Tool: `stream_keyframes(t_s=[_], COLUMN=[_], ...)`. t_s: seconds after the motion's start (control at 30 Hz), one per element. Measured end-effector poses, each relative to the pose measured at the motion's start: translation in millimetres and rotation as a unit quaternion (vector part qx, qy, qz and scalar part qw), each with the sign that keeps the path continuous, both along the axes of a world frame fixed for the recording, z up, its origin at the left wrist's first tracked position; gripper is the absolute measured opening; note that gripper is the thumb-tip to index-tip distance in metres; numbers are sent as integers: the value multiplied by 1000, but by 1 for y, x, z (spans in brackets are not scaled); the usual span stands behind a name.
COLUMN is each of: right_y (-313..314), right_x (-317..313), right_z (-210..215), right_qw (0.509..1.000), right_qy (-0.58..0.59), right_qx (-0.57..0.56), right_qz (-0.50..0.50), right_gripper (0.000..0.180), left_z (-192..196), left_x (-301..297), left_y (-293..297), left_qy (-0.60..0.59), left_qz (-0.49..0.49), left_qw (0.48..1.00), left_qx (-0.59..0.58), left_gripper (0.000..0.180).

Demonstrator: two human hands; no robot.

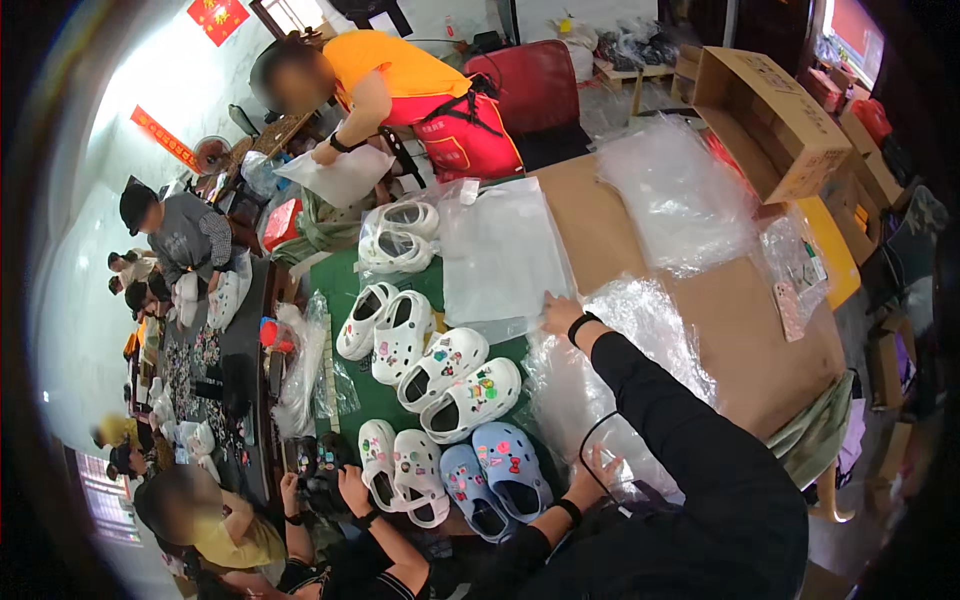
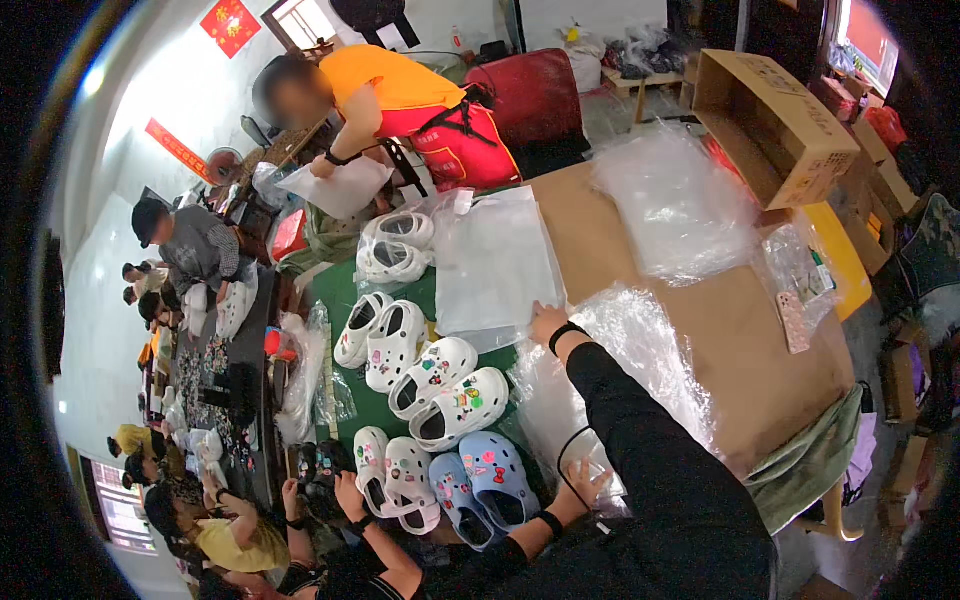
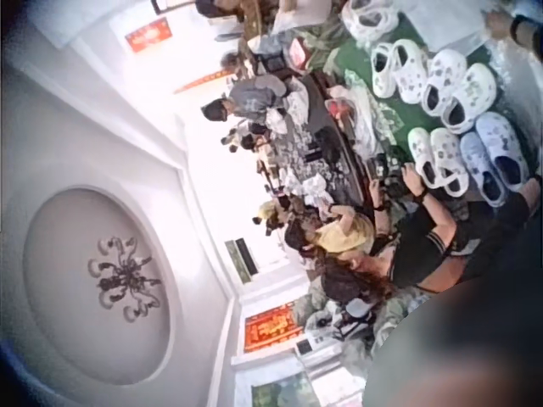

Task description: The recorder is seen putting shoes into plastic bags and organizing them on a table in a shoe manufacturing facility.

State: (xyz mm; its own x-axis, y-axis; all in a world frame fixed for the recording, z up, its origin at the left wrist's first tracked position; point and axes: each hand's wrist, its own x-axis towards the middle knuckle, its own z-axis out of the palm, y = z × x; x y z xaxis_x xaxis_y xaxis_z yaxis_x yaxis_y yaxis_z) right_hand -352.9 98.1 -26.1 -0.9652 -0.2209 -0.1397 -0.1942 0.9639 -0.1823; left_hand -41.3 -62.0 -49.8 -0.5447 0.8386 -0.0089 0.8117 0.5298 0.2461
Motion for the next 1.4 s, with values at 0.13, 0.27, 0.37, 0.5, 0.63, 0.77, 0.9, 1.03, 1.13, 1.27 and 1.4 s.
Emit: stream_keyframes(t_s=[0.13, 0.27, 0.37, 0.5, 0.63, 0.77, 0.9, 1.03, 1.13, 1.27, 1.4], right_y=[-7, 18, 9, -11, 27, 20, 9, 18, 27, 14, 23], right_x=[-16, -14, -9, 9, 4, 3, 6, 3, 1, 9, 12], right_z=[4, -5, 4, 9, -18, -23, 0, 9, 6, 20, -1], right_qw=[993, 992, 992, 1000, 996, 989, 993, 993, 994, 990, 990], right_qy=[-109, -74, -101, -8, -27, -30, -12, 67, 93, -133, -138], right_qx=[-3, 2, 74, -8, 56, 145, 110, 81, 43, 23, 3], right_qz=[-50, -106, -11, -18, 70, 29, 29, 57, 36, 47, 16], right_gripper=[40, 34, 31, 35, 35, 29, 26, 21, 22, 25, 31], left_z=[2, -3, 18, 3, 25, -3, 5, 4, -1, -26, 9], left_x=[-2, -4, -5, 10, 2, 11, 12, 12, 11, 24, 14], left_y=[-1, 13, 9, -2, 10, 9, 9, 13, 11, 7, 12], left_qy=[1, 15, -17, 7, -40, -42, -7, -18, -14, 92, -27], left_qz=[7, -17, -11, 22, 10, 39, 58, 56, 53, 72, 52], left_qw=[1000, 1000, 999, 996, 993, 993, 988, 990, 988, 989, 986], left_qx=[-4, -19, -46, -87, -113, -101, -140, -130, -146, -87, -158], left_gripper=[41, 45, 45, 51, 55, 50, 46, 48, 49, 57, 51])
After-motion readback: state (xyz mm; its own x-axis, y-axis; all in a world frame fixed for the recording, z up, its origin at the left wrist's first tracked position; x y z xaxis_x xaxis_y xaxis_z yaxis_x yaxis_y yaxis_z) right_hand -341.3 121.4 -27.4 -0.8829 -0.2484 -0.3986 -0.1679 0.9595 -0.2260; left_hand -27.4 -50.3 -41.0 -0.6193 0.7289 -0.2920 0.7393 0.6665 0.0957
